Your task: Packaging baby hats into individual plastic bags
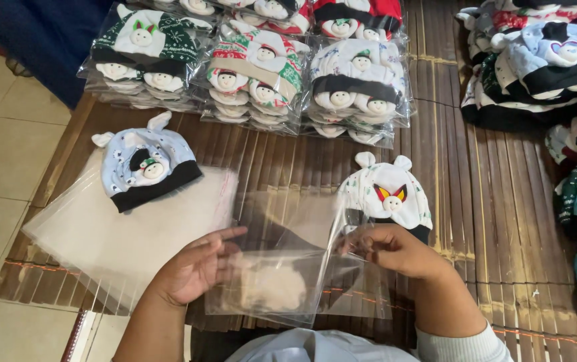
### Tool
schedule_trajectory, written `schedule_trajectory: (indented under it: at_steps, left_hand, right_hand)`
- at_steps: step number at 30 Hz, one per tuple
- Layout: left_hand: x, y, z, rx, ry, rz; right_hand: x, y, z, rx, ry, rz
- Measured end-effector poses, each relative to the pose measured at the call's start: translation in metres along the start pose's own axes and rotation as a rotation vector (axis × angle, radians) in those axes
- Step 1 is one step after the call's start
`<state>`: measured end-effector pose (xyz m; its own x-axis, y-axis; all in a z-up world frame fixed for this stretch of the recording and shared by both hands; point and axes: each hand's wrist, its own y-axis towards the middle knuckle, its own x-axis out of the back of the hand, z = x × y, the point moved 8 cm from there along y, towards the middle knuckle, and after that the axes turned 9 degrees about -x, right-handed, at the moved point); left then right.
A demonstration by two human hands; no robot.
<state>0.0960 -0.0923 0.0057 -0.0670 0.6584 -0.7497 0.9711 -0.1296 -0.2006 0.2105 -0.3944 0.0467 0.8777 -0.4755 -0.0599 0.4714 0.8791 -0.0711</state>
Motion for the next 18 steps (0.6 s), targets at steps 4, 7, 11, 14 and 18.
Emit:
schedule_trajectory:
  at_steps: [4, 7, 11, 14, 18]
  left_hand:
    - [0.017, 0.002, 0.024, 0.133, 0.055, -0.074]
    - [0.016, 0.005, 0.023, 0.082, 0.123, -0.076]
    - [0.033, 0.005, 0.016, 0.029, 0.251, -0.266]
    - [0.039, 0.004, 0.01, -0.009, 0.252, -0.29]
    - [0.03, 0.002, 0.001, -0.067, 0.221, -0.239]
  right_hand:
    - [-0.007, 0.0, 0.007, -0.008, -0.028, 0.05]
    - [0.002, -0.003, -0.005, -0.037, -0.012, 0.019]
    - [0.022, -0.009, -0.014, -0.039, -0.101, -0.101]
    - [0.029, -0.013, -0.012, -0.011, -0.091, -0.138]
    - [0.054, -0.024, -0.036, -0.084, 0.042, -0.263]
